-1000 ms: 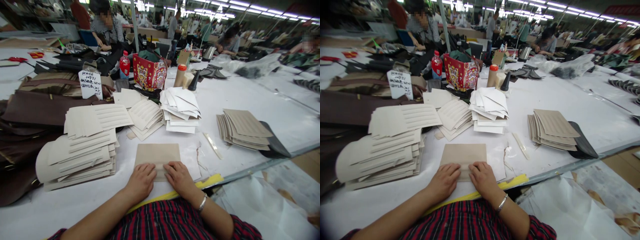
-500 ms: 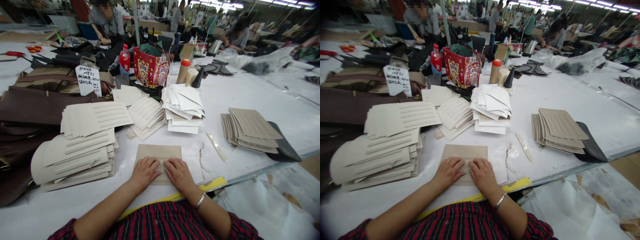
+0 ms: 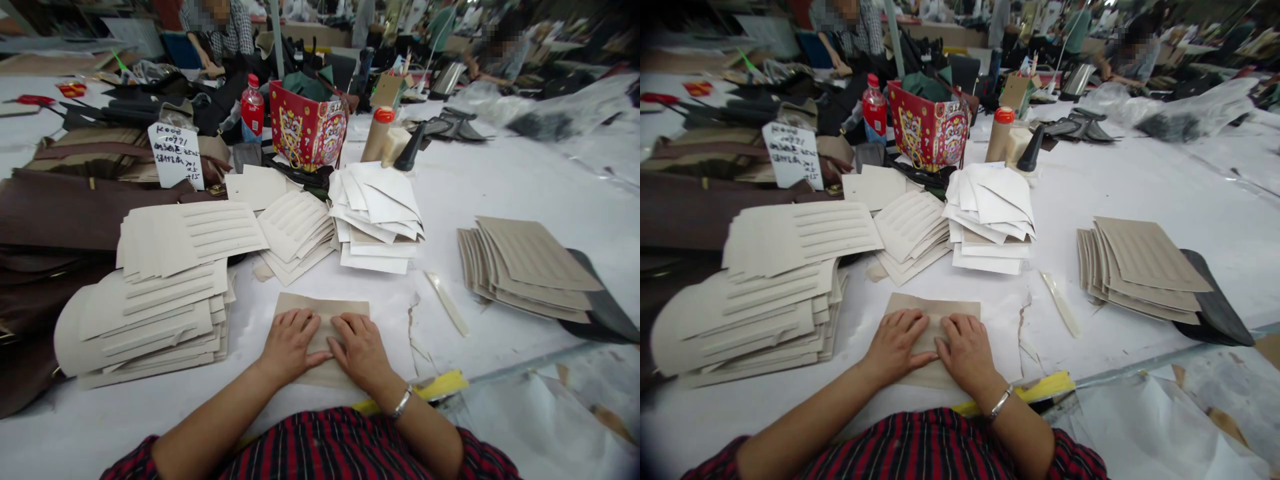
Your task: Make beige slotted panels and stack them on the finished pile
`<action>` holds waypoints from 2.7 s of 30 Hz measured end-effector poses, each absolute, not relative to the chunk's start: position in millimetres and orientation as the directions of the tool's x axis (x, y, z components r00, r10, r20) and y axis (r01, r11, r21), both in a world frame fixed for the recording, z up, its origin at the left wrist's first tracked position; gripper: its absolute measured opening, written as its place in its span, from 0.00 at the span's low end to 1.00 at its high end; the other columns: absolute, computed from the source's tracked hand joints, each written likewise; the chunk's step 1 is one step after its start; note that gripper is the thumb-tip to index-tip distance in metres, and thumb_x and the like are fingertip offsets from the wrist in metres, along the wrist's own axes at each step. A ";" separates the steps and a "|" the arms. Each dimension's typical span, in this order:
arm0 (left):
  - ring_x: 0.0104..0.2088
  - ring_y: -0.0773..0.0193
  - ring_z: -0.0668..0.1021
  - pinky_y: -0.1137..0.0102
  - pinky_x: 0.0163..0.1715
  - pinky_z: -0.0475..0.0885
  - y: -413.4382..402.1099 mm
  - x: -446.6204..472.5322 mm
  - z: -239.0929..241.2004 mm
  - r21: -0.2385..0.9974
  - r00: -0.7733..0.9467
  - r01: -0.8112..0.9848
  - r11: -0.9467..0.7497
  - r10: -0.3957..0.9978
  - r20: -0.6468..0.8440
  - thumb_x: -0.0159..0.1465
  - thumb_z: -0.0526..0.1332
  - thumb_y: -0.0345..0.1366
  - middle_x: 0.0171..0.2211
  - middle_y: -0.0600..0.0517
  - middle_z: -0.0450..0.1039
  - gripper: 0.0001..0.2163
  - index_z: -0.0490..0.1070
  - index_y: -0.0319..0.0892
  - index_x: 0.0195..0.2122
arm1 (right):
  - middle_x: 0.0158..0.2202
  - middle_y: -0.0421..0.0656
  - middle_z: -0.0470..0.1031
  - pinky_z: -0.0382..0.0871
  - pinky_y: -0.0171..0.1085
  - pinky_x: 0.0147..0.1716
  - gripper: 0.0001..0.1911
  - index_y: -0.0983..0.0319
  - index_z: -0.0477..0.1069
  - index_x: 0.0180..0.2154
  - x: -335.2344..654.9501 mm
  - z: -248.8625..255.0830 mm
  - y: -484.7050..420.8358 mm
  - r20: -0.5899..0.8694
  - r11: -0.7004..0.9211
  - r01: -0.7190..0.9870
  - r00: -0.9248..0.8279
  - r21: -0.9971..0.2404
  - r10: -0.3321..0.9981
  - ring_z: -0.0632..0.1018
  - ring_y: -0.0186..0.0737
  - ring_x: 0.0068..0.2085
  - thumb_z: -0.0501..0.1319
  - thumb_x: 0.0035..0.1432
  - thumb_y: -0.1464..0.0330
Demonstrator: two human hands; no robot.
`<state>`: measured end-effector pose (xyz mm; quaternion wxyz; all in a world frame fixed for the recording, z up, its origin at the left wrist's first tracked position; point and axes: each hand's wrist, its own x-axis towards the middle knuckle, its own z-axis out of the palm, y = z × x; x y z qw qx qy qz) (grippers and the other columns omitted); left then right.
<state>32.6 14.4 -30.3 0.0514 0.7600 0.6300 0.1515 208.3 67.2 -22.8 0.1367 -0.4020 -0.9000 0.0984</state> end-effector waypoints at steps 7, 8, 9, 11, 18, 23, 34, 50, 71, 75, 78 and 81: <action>0.38 0.55 0.68 0.61 0.37 0.62 15.9 9.1 -23.3 0.135 -0.017 0.991 -0.004 0.988 0.156 0.59 0.52 0.50 0.37 0.46 0.68 0.16 0.68 0.42 0.36 | 0.32 0.46 0.66 0.60 0.41 0.36 0.13 0.63 0.67 0.33 219.1 -18.2 86.1 0.177 0.599 0.763 -0.572 -0.243 0.801 0.66 0.42 0.35 0.54 0.56 0.59; 0.40 0.55 0.68 0.60 0.39 0.62 17.9 10.8 -24.8 0.132 -0.008 0.991 -0.019 0.980 0.197 0.61 0.52 0.46 0.39 0.46 0.68 0.14 0.68 0.42 0.37 | 0.33 0.46 0.66 0.60 0.41 0.37 0.12 0.63 0.67 0.35 217.8 -18.9 87.9 0.187 0.608 0.755 -0.578 -0.247 0.794 0.66 0.42 0.36 0.53 0.56 0.60; 0.42 0.55 0.67 0.60 0.41 0.62 20.3 14.4 -27.2 0.138 0.027 0.989 -0.062 0.970 0.243 0.62 0.51 0.42 0.41 0.46 0.68 0.12 0.68 0.42 0.40 | 0.35 0.47 0.67 0.60 0.42 0.38 0.12 0.63 0.67 0.38 215.3 -20.1 89.3 0.200 0.629 0.736 -0.596 -0.250 0.778 0.66 0.43 0.38 0.53 0.57 0.63; 0.46 0.56 0.66 0.60 0.46 0.60 26.3 25.3 -34.0 0.163 0.139 0.967 -0.198 0.939 0.314 0.63 0.51 0.36 0.46 0.46 0.67 0.12 0.65 0.42 0.46 | 0.40 0.48 0.67 0.59 0.42 0.42 0.13 0.63 0.65 0.44 207.9 -23.7 90.9 0.225 0.680 0.688 -0.641 -0.255 0.733 0.66 0.43 0.42 0.52 0.58 0.67; 0.46 0.54 0.66 0.60 0.46 0.63 37.4 35.3 -44.6 0.234 0.106 0.959 -0.161 0.967 0.232 0.61 0.52 0.41 0.46 0.45 0.66 0.16 0.64 0.40 0.48 | 0.39 0.48 0.67 0.59 0.43 0.41 0.12 0.62 0.67 0.43 193.9 -27.3 92.7 0.179 0.650 0.707 -0.627 -0.279 0.758 0.65 0.43 0.41 0.53 0.57 0.67; 0.43 0.56 0.68 0.62 0.43 0.65 34.7 9.3 -36.9 0.207 0.074 0.972 -0.108 0.983 0.168 0.61 0.52 0.43 0.43 0.46 0.67 0.15 0.65 0.41 0.45 | 0.37 0.47 0.68 0.61 0.42 0.41 0.10 0.63 0.68 0.39 227.2 -22.6 111.0 0.118 0.617 0.736 -0.611 -0.277 0.783 0.66 0.42 0.39 0.53 0.57 0.68; 0.47 0.53 0.68 0.59 0.45 0.63 18.5 13.0 -45.0 0.070 0.089 0.991 -0.111 0.959 0.269 0.62 0.51 0.37 0.50 0.45 0.66 0.16 0.64 0.40 0.50 | 0.49 0.55 0.67 0.58 0.49 0.51 0.20 0.74 0.65 0.48 268.5 -19.4 44.1 0.101 0.786 0.593 -0.805 0.176 0.585 0.64 0.52 0.52 0.52 0.52 0.78; 0.52 0.57 0.66 0.61 0.54 0.52 -80.7 25.3 -44.7 -0.084 0.229 0.973 -0.214 0.934 0.274 0.63 0.49 0.45 0.55 0.51 0.62 0.19 0.65 0.43 0.52 | 0.61 0.47 0.50 0.45 0.50 0.58 0.31 0.65 0.51 0.59 208.2 -33.5 12.9 0.117 0.740 0.631 -0.738 -0.232 0.665 0.48 0.48 0.61 0.51 0.57 0.58; 0.59 0.53 0.56 0.55 0.57 0.44 -17.8 37.8 -61.0 0.132 0.138 0.978 -0.163 0.974 0.179 0.60 0.48 0.52 0.60 0.46 0.52 0.28 0.56 0.41 0.57 | 0.39 0.60 0.70 0.63 0.41 0.41 0.14 0.73 0.67 0.38 357.3 2.9 176.2 -0.030 -0.167 0.971 0.165 -0.173 0.986 0.72 0.49 0.43 0.55 0.46 0.74; 0.59 0.54 0.55 0.56 0.57 0.42 -18.5 38.0 -61.7 0.157 0.131 0.974 -0.162 0.973 0.189 0.60 0.47 0.51 0.60 0.46 0.51 0.28 0.55 0.41 0.57 | 0.34 0.49 0.73 0.64 0.35 0.34 0.15 0.67 0.67 0.37 354.4 11.0 149.8 0.017 -0.138 0.934 0.152 -0.329 0.988 0.74 0.39 0.35 0.47 0.56 0.65; 0.59 0.54 0.55 0.56 0.57 0.43 -18.0 35.2 -63.7 0.170 0.149 0.968 -0.182 0.970 0.189 0.60 0.47 0.53 0.60 0.46 0.52 0.29 0.55 0.41 0.58 | 0.30 0.44 0.73 0.64 0.32 0.31 0.23 0.64 0.67 0.33 325.3 21.0 130.2 0.060 -0.032 0.800 0.084 -0.599 0.995 0.73 0.36 0.32 0.38 0.60 0.59; 0.59 0.54 0.55 0.56 0.57 0.44 -18.1 31.8 -64.4 0.177 0.171 0.963 -0.204 0.967 0.189 0.59 0.47 0.54 0.60 0.45 0.51 0.31 0.54 0.41 0.58 | 0.23 0.43 0.71 0.63 0.33 0.29 0.26 0.63 0.68 0.26 282.3 30.1 121.8 0.071 0.043 0.686 0.012 -0.726 0.997 0.72 0.37 0.29 0.41 0.58 0.54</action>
